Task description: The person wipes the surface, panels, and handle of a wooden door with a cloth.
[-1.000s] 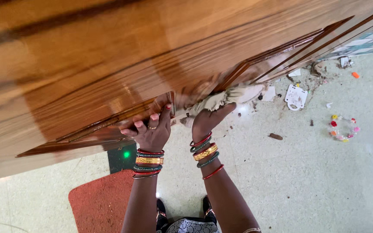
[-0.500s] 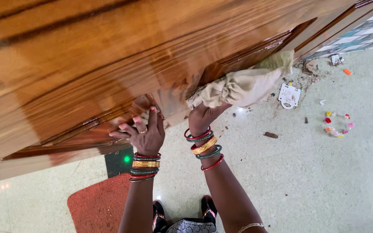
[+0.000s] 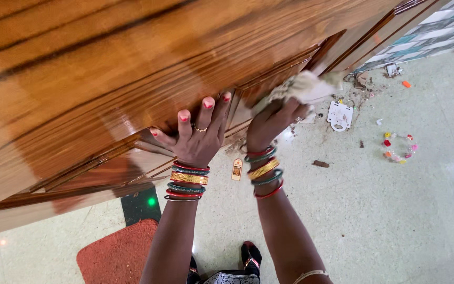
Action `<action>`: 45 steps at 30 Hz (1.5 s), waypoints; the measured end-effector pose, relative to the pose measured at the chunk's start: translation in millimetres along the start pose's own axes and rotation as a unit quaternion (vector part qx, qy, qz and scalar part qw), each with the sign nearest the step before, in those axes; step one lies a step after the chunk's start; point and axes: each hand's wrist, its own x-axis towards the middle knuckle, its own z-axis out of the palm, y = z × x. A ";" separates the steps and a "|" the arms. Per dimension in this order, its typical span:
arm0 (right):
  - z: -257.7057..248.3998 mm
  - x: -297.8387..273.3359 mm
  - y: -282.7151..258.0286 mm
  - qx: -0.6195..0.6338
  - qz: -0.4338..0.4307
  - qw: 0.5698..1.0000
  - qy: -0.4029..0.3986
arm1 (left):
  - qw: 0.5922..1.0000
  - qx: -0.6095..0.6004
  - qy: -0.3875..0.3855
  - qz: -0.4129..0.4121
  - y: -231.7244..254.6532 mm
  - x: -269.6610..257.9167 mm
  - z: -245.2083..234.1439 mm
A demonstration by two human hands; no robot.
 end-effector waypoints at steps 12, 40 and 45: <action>-9.7 44.4 26.0 0.155 0.056 0.986 0.032 | 0.987 -0.104 -0.039 0.120 50.6 42.9 -2.7; -47.2 163.5 17.4 0.227 0.050 0.972 -0.040 | 0.966 -0.235 -0.111 0.010 118.8 95.5 -15.5; 0.9 156.6 75.9 0.090 0.105 0.988 0.065 | 0.971 -0.235 -0.042 0.015 119.9 96.9 -0.5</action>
